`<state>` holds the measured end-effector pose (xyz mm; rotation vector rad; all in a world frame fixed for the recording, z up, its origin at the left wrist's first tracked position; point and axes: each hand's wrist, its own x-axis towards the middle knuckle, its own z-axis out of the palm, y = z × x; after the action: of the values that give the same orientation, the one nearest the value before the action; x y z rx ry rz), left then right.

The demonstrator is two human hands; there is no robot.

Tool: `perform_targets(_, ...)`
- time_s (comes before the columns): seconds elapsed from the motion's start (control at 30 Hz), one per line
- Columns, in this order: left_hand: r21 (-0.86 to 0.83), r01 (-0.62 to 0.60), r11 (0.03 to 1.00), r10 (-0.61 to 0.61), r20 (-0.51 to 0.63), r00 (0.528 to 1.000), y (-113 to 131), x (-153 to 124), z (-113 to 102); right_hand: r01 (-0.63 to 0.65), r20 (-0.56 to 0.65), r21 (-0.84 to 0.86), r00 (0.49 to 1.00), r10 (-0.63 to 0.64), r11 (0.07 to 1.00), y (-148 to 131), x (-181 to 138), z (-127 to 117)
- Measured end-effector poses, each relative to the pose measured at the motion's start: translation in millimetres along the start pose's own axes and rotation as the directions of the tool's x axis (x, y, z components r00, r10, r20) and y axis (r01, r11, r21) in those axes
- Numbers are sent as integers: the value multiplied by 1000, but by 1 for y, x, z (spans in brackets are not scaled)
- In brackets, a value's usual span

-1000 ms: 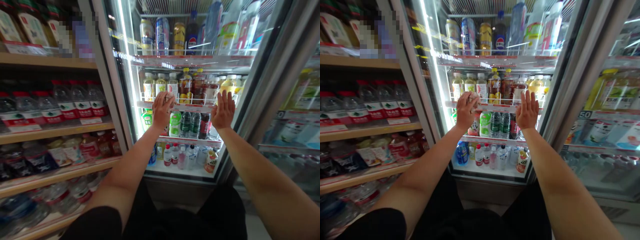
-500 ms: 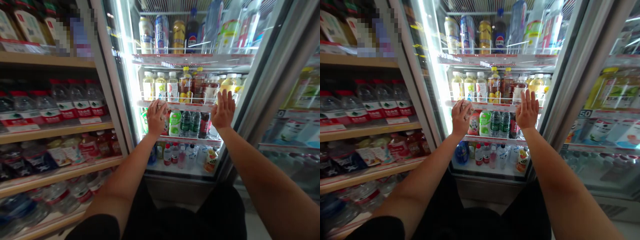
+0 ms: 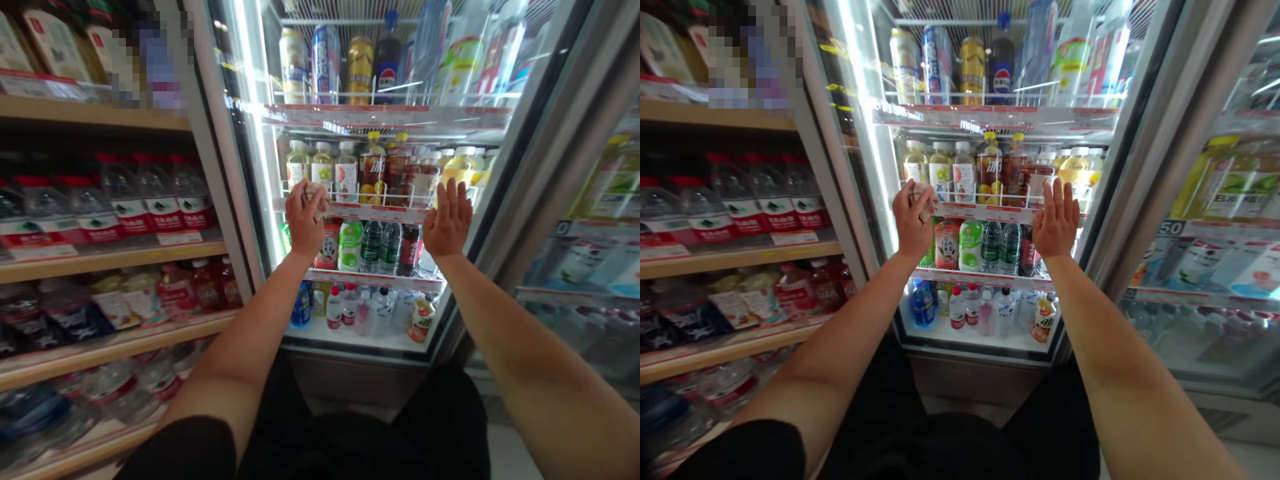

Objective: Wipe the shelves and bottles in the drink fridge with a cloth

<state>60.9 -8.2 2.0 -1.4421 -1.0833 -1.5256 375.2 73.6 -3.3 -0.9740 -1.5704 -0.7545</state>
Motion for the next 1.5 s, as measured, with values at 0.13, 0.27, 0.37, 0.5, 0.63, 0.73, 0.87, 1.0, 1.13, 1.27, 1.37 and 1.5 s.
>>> perform_targets(0.13, -15, 4, 1000, -4, 31, 1000, 1, 2, -1, -2, 6, -1, 1000, 2, 1000, -1, 0, -1)
perform_targets(0.27, -24, 7, 1000, -5, 54, 999, 2, 4, -3, -12, 6, -6, 1000, 12, 1000, -2, 0, -2)
perform_targets(0.37, -32, -10, 999, 12, 84, 996, 4, 3, -4, -15, -1, -6, 1000, 15, 1000, -2, 0, -2)
perform_targets(0.5, -24, -38, 999, 41, 143, 989, 8, -5, -6, -22, 9, 17, 1000, 22, 1000, -3, -1, -3)
perform_targets(0.63, 4, -47, 999, 46, 149, 988, 8, -20, -8, -32, 27, 19, 999, 32, 999, -3, -1, -3)
perform_targets(0.73, 34, -60, 998, 54, 162, 985, 11, -32, -10, -28, 30, 15, 999, 28, 1000, -3, -1, -3)
perform_targets(0.87, 25, -83, 996, 76, 199, 977, 16, -45, -11, -26, 24, 3, 999, 26, 1000, -3, -1, -4)
perform_targets(1.0, -3, -99, 995, 97, 238, 966, 17, -51, -12, -23, 23, -7, 999, 24, 1000, -4, -1, -5)
perform_targets(1.13, 14, -107, 994, 99, 258, 961, 17, -57, -17, -25, 24, 9, 999, 25, 1000, -4, -2, -5)
perform_targets(1.27, 8, -110, 994, 103, 292, 951, 13, -66, -21, -37, 37, 26, 999, 36, 999, -5, -2, -5)
perform_targets(1.37, -11, -108, 994, 107, 297, 949, 9, -71, -22, -27, 30, 19, 999, 26, 999, -4, -2, -4)
perform_targets(1.5, -16, -96, 995, 97, 266, 959, 8, -77, -22, -20, 24, -3, 1000, 20, 1000, -1, -2, -2)
